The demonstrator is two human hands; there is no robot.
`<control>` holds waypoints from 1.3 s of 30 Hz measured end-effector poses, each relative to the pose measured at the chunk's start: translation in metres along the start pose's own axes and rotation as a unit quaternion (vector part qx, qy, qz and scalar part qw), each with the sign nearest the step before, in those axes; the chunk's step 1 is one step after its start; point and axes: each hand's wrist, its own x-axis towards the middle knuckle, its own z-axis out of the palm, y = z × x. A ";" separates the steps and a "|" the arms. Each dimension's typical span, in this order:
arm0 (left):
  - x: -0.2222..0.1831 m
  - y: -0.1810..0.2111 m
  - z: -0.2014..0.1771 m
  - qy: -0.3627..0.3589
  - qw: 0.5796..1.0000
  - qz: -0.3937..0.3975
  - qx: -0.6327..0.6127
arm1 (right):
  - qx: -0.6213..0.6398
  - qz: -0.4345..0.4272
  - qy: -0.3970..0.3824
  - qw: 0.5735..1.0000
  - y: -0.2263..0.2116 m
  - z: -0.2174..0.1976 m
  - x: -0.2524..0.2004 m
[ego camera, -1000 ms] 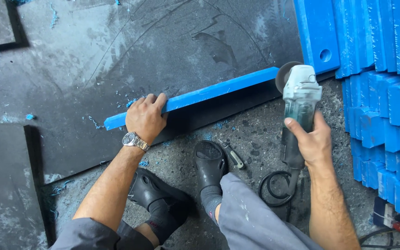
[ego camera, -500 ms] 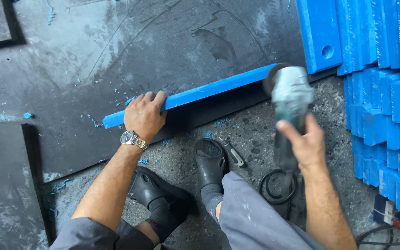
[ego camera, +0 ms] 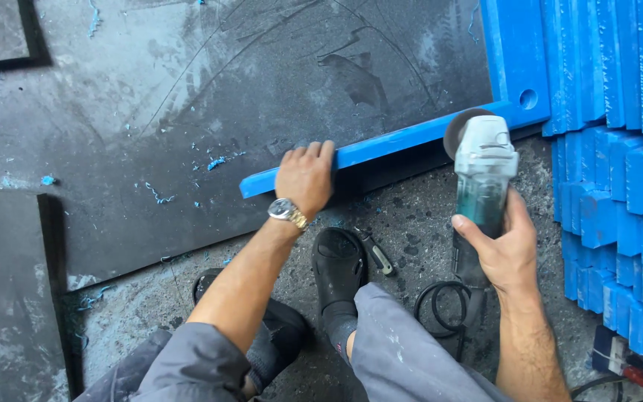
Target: Sanding and deburring the edges of blue plastic industrial components using an angle grinder and a manual deburring tool.
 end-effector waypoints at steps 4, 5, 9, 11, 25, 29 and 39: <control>-0.003 -0.008 0.000 0.003 1.000 0.007 -0.006 | 0.012 0.039 -0.027 0.999 0.002 0.001 0.008; -0.008 -0.017 -0.005 -0.007 1.000 0.012 -0.002 | 0.020 0.041 -0.014 0.999 0.006 -0.001 0.011; -0.034 -0.050 -0.036 -0.080 0.995 0.014 0.052 | 0.032 0.087 0.015 0.996 0.009 -0.006 0.010; -0.039 -0.055 -0.044 -0.077 0.996 0.011 0.051 | 0.004 0.060 0.009 0.998 0.002 0.001 0.008; -0.046 -0.061 -0.047 -0.048 0.998 0.029 0.039 | -0.065 -0.038 -0.135 0.988 -0.030 0.045 -0.004; -0.046 -0.057 -0.047 -0.033 0.999 0.019 0.028 | -0.142 0.053 0.000 0.988 -0.008 0.003 0.011; -0.055 -0.067 -0.046 0.023 0.999 0.036 0.002 | -0.099 -0.029 -0.151 0.983 -0.044 0.086 -0.015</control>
